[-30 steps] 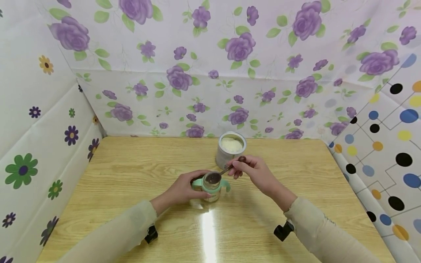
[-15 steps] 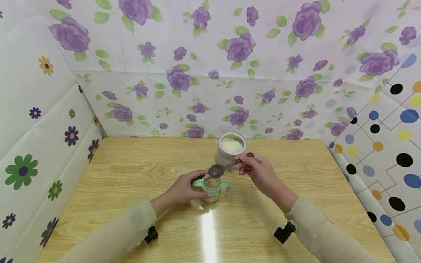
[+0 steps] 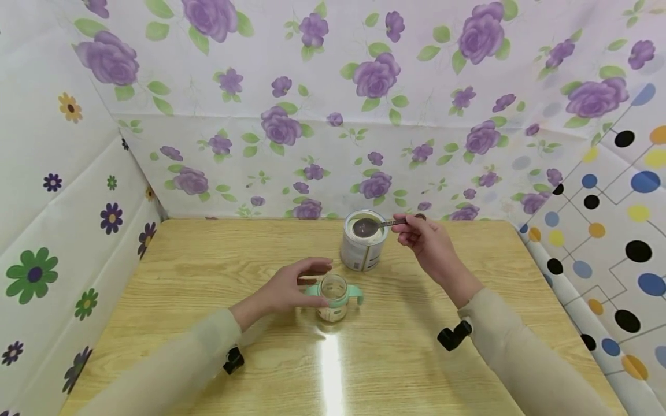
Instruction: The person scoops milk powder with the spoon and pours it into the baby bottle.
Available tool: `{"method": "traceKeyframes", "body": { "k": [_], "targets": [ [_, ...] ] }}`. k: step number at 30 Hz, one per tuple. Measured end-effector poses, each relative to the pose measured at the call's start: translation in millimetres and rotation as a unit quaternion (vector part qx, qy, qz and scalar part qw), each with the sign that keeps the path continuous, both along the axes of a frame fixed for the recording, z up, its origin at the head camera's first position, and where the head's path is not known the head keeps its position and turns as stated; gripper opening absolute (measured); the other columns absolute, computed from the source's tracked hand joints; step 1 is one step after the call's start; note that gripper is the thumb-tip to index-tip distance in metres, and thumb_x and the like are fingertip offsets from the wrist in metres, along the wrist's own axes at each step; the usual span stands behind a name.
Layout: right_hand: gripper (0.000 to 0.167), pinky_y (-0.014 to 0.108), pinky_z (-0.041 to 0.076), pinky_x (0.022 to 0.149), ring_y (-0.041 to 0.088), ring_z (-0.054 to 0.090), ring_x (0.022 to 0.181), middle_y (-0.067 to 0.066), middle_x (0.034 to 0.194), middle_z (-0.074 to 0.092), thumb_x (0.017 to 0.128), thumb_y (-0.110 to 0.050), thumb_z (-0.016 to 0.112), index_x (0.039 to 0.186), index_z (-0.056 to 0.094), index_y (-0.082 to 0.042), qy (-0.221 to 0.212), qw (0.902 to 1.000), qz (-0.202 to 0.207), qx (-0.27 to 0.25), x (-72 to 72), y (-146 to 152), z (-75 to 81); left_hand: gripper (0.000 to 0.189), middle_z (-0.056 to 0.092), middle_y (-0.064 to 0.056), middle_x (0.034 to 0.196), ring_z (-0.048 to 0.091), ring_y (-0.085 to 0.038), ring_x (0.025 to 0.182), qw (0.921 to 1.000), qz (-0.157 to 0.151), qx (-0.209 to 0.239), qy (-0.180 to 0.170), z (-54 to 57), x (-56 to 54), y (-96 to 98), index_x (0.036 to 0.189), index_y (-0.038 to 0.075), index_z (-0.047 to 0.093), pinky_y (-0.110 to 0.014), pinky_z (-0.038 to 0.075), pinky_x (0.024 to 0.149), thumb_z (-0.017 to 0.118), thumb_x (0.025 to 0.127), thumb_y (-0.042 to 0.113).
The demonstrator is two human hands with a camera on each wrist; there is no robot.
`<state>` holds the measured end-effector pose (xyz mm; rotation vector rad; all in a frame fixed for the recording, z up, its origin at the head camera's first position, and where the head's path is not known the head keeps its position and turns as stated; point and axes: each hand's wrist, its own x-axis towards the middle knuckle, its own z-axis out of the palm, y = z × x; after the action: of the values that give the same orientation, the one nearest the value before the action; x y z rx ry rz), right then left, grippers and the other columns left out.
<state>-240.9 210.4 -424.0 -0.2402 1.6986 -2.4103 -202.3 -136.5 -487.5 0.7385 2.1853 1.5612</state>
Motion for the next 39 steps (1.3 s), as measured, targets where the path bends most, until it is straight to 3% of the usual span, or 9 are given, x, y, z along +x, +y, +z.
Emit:
{"method": "traceKeyframes", "body": {
  "k": [8,14,19,28,36,39],
  "targets": [
    [0.033,0.022,0.057,0.076,0.012,0.067,0.082,-0.001,0.096,0.079,0.115,-0.028,0.053,0.125,0.074,-0.004,0.017,0.9978,-0.026,0.059,-16.7,10,-8.0,0.077,0.053,-0.01,0.16,0.052,-0.031,0.146,0.9996,0.022,0.01,0.017,25.5,-33.4,-1.6,0.161,0.021,0.047,-0.05,0.045,0.121,0.085,0.094,0.019],
    [0.047,0.022,0.056,0.075,0.013,0.068,0.083,-0.003,0.097,0.079,0.114,-0.033,0.055,0.137,0.065,0.007,0.034,0.9927,-0.042,0.107,-22.9,14,-12.6,0.08,0.052,-0.007,0.161,0.05,-0.029,0.148,0.9986,0.04,0.0,0.033,30.2,-61.6,10.7,0.162,0.023,0.046,-0.049,0.044,0.122,0.087,0.093,0.023],
    [0.042,0.023,0.056,0.075,0.014,0.068,0.083,-0.002,0.098,0.08,0.113,-0.035,0.056,0.131,0.07,0.0,0.037,0.9903,-0.046,0.126,-26.8,16,-16.7,0.085,0.049,-0.008,0.162,0.049,-0.029,0.149,0.9985,0.042,-0.014,0.032,27.7,-78.7,23.1,0.165,0.023,0.042,-0.048,0.044,0.122,0.087,0.093,0.024],
    [0.041,0.024,0.055,0.075,0.014,0.069,0.083,0.002,0.099,0.08,0.114,-0.035,0.056,0.129,0.071,0.0,0.043,0.9869,-0.051,0.147,-25.7,17,-19.3,0.1,0.041,-0.016,0.167,0.044,-0.035,0.152,0.9982,0.037,-0.029,0.036,9.3,-103.4,42.6,0.169,0.022,0.032,-0.05,0.042,0.123,0.091,0.089,0.028],
    [0.046,0.024,0.056,0.075,0.014,0.069,0.082,0.001,0.098,0.08,0.114,-0.034,0.056,0.133,0.067,0.006,0.046,0.9849,-0.059,0.156,-25.1,17,-17.8,0.113,0.038,-0.013,0.169,0.039,-0.034,0.154,0.9988,0.019,-0.037,0.024,-0.3,-110.3,64.2,0.173,0.02,0.02,-0.052,0.04,0.124,0.093,0.087,0.023],
    [0.047,0.024,0.055,0.075,0.014,0.069,0.082,-0.002,0.097,0.08,0.114,-0.034,0.055,0.134,0.067,0.007,0.05,0.9828,-0.061,0.167,-25.9,17,-16.3,0.111,0.04,-0.011,0.167,0.042,-0.034,0.153,0.9995,0.015,-0.022,0.015,-3.1,-112.5,70.8,0.172,0.021,0.023,-0.051,0.042,0.123,0.094,0.086,0.02]
  ]
}}
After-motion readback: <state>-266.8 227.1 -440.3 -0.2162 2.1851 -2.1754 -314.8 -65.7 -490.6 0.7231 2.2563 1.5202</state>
